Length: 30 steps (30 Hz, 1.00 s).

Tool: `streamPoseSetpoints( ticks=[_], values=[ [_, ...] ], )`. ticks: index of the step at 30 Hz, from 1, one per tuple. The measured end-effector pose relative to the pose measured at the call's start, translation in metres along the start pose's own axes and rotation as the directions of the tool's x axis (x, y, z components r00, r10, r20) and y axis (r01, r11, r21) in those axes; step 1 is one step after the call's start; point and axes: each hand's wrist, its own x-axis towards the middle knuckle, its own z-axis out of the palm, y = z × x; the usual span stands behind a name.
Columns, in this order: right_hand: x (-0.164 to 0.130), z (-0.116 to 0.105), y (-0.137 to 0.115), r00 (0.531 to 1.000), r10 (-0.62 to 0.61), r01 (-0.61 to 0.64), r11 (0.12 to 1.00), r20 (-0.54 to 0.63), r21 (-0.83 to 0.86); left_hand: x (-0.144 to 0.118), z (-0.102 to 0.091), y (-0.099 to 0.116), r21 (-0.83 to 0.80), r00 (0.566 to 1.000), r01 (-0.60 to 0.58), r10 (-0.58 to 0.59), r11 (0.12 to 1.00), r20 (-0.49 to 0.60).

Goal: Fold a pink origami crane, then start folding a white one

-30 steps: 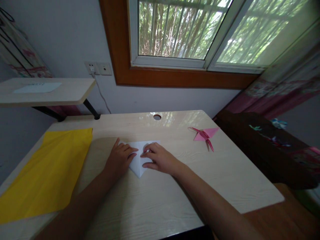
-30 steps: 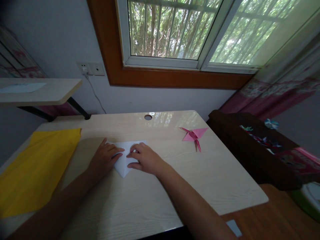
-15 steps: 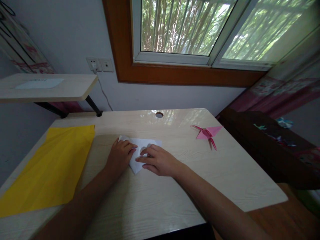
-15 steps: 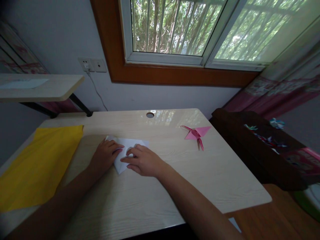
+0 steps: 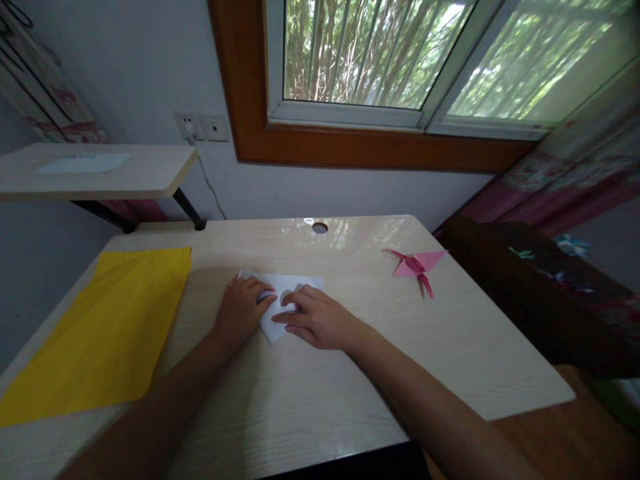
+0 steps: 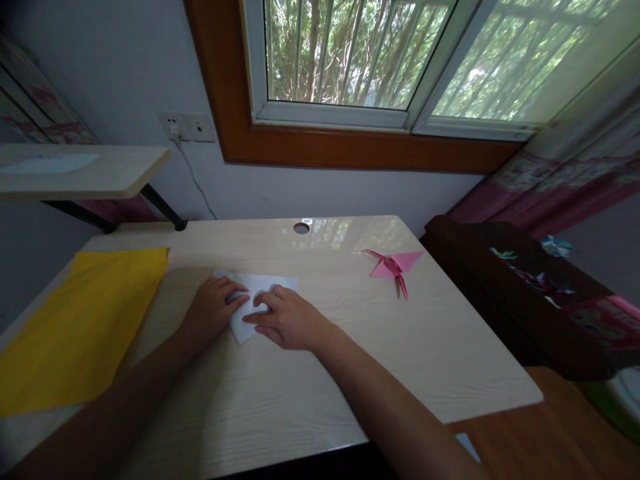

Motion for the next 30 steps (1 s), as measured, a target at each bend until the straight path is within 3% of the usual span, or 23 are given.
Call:
streamPoseSetpoints(
  ticks=[19,23,30],
  values=[
    [0.002,0.0,-0.012,0.991,-0.127,0.129,0.99,0.038,-0.052,0.003,0.003,0.006,0.063,0.998,0.065,-0.063,0.996,-0.031],
    [0.003,0.003,-0.009,0.996,-0.089,0.09,0.994,0.009,-0.069,0.005,0.003,0.001,0.056,0.996,0.059,-0.056,0.997,-0.064],
    [-0.001,0.004,0.005,0.994,0.083,-0.092,0.988,-0.072,-0.126,0.003,-0.001,-0.004,0.1,0.978,-0.039,0.059,0.994,-0.201]
  ],
)
